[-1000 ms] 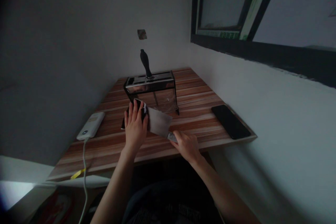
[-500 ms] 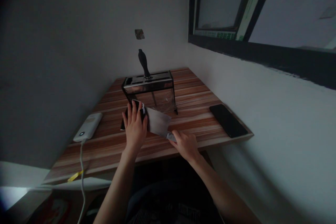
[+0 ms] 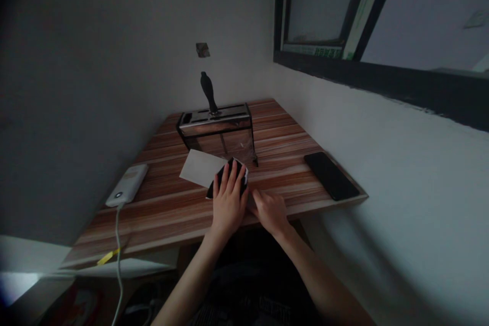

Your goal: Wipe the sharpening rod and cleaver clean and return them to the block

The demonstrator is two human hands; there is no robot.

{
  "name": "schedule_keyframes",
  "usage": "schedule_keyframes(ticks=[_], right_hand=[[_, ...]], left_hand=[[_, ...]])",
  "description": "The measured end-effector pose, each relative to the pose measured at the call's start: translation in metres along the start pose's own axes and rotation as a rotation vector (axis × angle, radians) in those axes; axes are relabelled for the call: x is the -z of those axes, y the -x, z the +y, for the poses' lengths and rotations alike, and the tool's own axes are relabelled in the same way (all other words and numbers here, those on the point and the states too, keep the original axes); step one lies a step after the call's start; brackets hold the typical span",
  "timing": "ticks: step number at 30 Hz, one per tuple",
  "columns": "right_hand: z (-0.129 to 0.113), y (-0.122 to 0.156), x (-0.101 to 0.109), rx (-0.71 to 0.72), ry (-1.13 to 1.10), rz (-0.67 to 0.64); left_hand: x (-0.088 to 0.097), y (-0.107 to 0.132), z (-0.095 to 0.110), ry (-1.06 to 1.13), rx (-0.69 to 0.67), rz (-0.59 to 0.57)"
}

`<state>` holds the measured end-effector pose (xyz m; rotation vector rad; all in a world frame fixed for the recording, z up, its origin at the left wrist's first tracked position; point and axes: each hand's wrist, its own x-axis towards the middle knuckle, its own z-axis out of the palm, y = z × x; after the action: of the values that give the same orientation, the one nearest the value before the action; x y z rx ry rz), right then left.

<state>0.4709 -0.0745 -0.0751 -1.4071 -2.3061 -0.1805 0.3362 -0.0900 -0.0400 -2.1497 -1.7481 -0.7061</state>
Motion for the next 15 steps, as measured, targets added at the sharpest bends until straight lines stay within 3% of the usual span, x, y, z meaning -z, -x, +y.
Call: schedule_keyframes(ticks=[6, 15], right_hand=[[0.001, 0.001, 0.002, -0.034, -0.026, -0.018], [0.001, 0.000, 0.002, -0.069, -0.032, -0.072]], left_hand=[[0.002, 0.008, 0.021, 0.096, -0.069, -0.059], [0.000, 0.010, 0.021, 0.178, -0.061, -0.079]])
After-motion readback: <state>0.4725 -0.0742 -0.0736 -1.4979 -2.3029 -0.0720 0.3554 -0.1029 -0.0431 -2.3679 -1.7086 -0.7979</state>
